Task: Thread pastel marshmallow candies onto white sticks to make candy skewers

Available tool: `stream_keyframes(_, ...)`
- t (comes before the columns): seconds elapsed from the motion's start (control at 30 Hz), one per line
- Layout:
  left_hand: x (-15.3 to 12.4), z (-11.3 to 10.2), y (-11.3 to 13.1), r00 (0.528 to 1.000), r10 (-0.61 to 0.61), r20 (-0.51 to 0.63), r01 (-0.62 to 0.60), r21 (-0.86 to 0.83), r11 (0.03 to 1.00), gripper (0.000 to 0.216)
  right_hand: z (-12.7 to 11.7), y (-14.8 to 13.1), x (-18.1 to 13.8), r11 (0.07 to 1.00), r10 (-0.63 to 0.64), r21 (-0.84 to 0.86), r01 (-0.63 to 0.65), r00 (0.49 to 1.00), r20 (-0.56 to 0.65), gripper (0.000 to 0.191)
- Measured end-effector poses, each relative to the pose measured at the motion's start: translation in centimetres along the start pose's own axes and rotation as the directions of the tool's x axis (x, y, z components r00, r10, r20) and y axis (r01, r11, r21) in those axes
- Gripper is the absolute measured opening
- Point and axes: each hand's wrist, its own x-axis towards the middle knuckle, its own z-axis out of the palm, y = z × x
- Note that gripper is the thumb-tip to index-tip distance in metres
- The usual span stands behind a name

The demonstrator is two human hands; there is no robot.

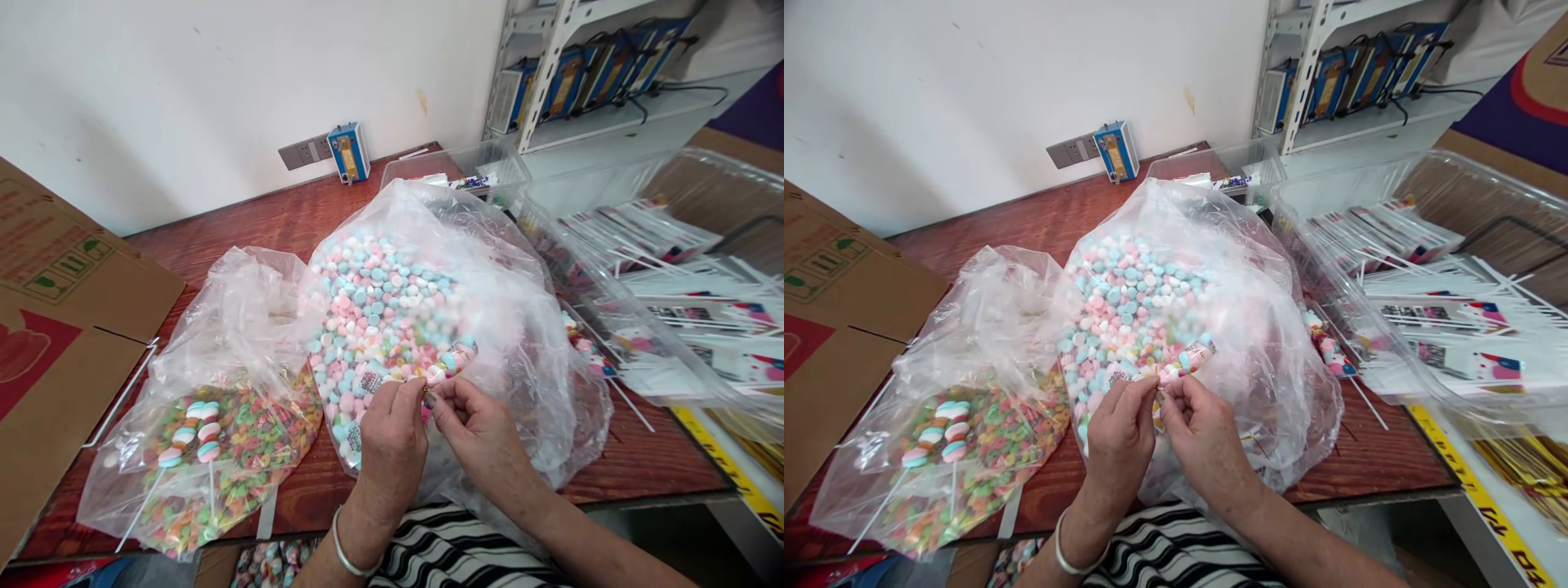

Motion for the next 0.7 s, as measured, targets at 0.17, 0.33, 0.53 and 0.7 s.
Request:
stream_keyframes(0.17, 1.0, 0.5, 0.4, 0.905, -0.406, 0.124, 0.41, -0.509, 0.757, 0.011, 0.4, 0.5, 0.3, 0.953, -0.18, -0.267, 0.142, 0.976, -0.125, 0.012)
stream_keyframes(0.33, 2.1, 1.7, 0.7, 0.694, -0.507, 0.511, 0.533, -0.838, -0.114, 0.019, 0.3, 0.7, 1.2, 0.994, -0.099, -0.058, 0.093, 0.989, -0.108, 0.007)
stream_keyframes(0.53, 2.3, 1.6, 0.8, 0.681, -0.371, 0.631, 0.516, -0.773, -0.369, 0.019, -0.9, 0.5, 1.7, 0.981, -0.183, -0.068, 0.179, 0.982, -0.054, 0.014)
stream_keyframes(0.7, 2.2, 1.7, 1.5, 0.669, -0.365, 0.647, 0.499, -0.756, -0.424, 0.016, -1.1, 1.2, 1.6, 0.802, -0.498, -0.399, 0.444, 0.867, -0.037, 0.014)
